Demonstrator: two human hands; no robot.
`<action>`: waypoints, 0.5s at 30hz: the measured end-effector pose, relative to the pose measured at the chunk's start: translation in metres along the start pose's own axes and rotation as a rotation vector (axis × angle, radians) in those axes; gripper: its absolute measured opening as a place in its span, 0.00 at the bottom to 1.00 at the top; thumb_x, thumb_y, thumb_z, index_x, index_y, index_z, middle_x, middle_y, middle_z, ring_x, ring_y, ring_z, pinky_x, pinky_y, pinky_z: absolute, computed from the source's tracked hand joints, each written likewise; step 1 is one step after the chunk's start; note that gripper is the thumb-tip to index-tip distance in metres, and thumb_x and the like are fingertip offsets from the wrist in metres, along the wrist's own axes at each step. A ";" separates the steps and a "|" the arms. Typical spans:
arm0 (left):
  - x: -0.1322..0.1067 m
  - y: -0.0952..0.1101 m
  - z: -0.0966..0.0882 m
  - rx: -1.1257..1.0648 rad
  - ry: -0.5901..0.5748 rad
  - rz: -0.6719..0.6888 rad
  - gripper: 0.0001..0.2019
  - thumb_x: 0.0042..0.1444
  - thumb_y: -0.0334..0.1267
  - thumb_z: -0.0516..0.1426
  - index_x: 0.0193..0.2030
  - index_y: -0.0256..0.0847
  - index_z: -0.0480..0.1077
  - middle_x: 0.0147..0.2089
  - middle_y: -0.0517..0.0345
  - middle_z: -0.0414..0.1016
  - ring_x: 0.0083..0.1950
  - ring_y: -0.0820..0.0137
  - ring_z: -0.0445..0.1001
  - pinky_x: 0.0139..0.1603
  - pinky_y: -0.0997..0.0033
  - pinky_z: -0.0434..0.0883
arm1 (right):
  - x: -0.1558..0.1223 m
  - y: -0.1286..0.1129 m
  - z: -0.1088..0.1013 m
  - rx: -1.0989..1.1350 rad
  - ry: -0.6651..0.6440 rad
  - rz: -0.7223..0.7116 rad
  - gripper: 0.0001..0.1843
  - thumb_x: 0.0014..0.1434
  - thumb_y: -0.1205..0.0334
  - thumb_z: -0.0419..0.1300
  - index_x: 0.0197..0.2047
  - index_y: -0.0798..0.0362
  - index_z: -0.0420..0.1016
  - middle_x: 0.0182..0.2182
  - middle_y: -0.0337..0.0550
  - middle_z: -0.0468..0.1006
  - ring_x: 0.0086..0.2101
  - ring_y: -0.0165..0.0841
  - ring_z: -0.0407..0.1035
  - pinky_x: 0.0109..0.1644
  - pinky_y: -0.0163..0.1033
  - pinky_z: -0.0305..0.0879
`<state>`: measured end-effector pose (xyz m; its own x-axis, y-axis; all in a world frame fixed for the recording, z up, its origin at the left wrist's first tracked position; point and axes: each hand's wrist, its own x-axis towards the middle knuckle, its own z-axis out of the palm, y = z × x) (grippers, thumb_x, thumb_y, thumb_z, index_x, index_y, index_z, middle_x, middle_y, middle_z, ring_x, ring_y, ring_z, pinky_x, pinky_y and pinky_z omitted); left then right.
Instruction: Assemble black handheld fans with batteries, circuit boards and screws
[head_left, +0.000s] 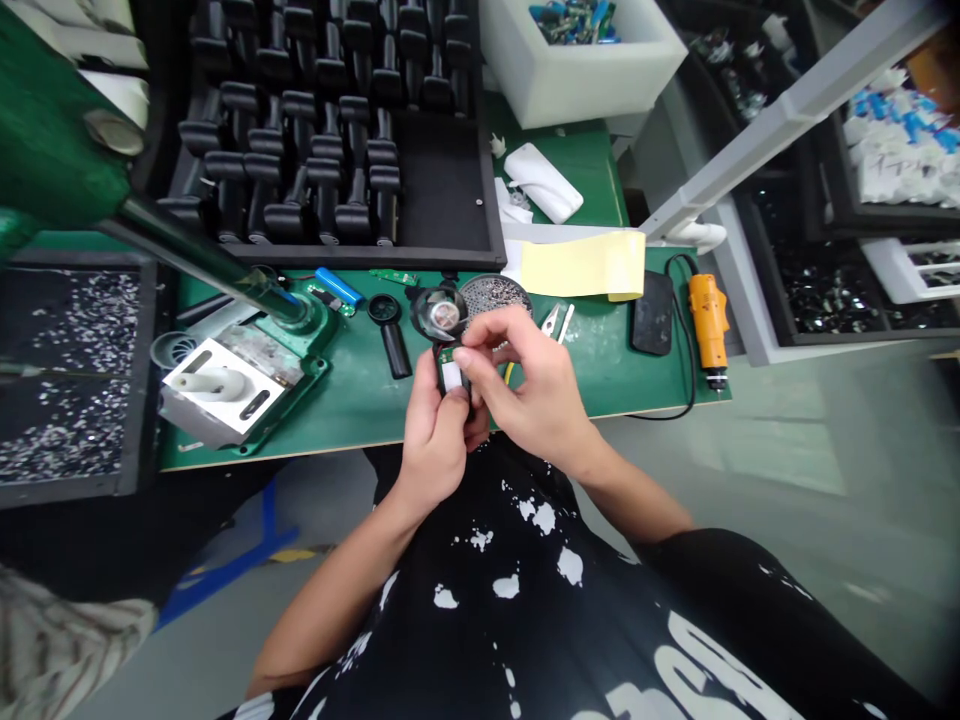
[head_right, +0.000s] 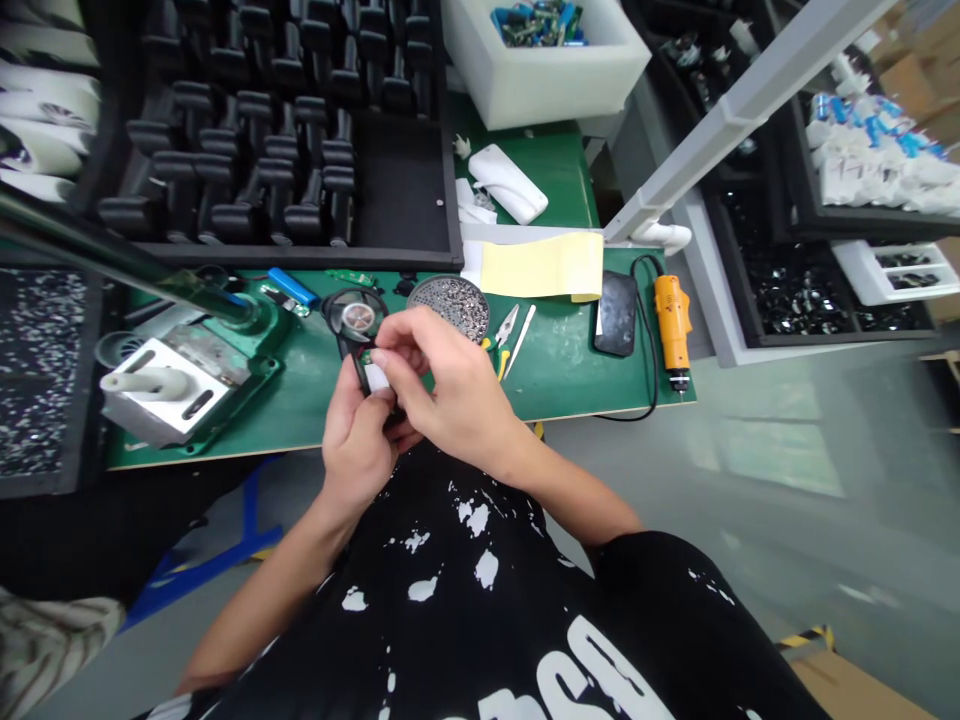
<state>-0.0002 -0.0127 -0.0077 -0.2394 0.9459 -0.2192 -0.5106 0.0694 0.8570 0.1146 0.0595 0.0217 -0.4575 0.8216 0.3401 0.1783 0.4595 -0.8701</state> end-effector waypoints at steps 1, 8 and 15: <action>0.001 0.000 0.000 -0.015 0.016 -0.010 0.09 0.68 0.39 0.62 0.53 0.48 0.72 0.27 0.67 0.64 0.18 0.80 0.56 0.18 0.79 0.57 | -0.002 0.001 0.000 -0.049 -0.005 -0.055 0.04 0.75 0.62 0.59 0.50 0.49 0.74 0.44 0.42 0.77 0.45 0.33 0.76 0.51 0.41 0.78; 0.000 0.003 -0.007 -0.114 -0.065 -0.016 0.24 0.62 0.47 0.64 0.64 0.48 0.73 0.48 0.52 0.77 0.26 0.76 0.63 0.21 0.74 0.61 | -0.014 0.008 -0.007 -0.344 -0.020 -0.287 0.12 0.75 0.66 0.59 0.57 0.48 0.80 0.48 0.46 0.80 0.49 0.36 0.75 0.54 0.45 0.74; -0.007 0.005 -0.009 -0.102 -0.082 -0.009 0.23 0.66 0.49 0.60 0.66 0.47 0.71 0.49 0.55 0.72 0.28 0.74 0.62 0.24 0.69 0.63 | -0.008 0.008 -0.007 -0.362 -0.052 -0.390 0.09 0.74 0.69 0.59 0.54 0.53 0.78 0.48 0.47 0.81 0.51 0.37 0.76 0.57 0.45 0.75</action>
<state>-0.0081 -0.0220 -0.0062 -0.1682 0.9684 -0.1843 -0.5947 0.0494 0.8024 0.1260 0.0591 0.0145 -0.5910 0.5528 0.5875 0.2715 0.8221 -0.5004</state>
